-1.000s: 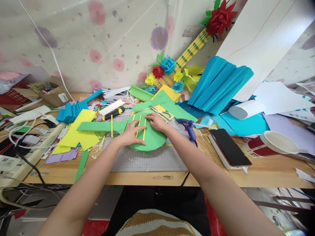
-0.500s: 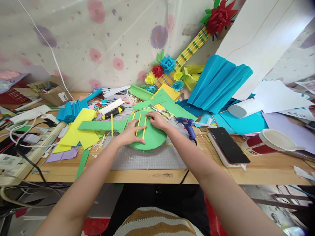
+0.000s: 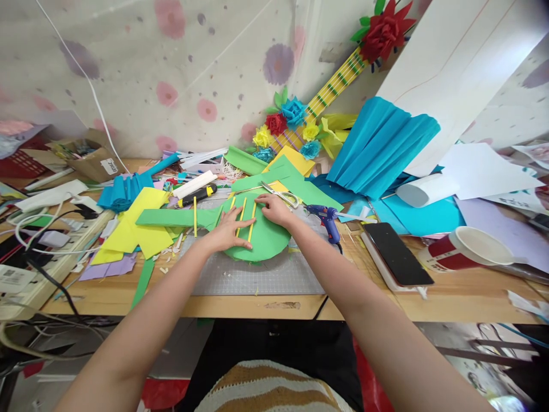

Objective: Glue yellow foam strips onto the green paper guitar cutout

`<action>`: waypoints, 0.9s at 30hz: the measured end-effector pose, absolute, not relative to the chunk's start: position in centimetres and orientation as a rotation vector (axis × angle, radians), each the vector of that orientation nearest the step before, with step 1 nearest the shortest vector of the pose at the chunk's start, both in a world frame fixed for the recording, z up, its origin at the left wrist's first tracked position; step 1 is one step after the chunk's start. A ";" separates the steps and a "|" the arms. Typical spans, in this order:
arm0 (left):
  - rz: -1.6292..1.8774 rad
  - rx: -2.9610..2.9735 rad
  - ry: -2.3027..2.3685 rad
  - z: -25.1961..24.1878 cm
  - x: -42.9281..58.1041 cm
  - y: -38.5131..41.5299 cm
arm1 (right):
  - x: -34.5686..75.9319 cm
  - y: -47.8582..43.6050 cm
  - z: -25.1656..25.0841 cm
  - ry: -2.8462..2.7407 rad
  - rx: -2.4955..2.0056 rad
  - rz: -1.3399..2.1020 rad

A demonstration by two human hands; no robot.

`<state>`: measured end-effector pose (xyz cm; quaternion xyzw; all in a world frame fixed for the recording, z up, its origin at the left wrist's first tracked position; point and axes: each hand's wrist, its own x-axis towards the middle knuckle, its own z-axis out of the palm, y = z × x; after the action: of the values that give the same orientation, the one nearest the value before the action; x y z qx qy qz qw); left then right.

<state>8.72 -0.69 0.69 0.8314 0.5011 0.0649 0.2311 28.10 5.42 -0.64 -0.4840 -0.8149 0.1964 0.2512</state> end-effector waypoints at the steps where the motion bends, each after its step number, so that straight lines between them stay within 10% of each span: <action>1: 0.167 2.285 1.384 0.8 8.8 -0.8 | 28.1 5.4 -0.7 -2.218 -1.320 0.536; 27: 0.086 2.271 1.401 1.2 8.5 -0.6 | 28.0 5.5 -1.6 -2.471 -1.223 0.208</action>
<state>8.50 -0.58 1.18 0.8270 0.5103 0.0312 0.2338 27.95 5.48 -1.58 -0.4346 -0.8779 0.0739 0.1871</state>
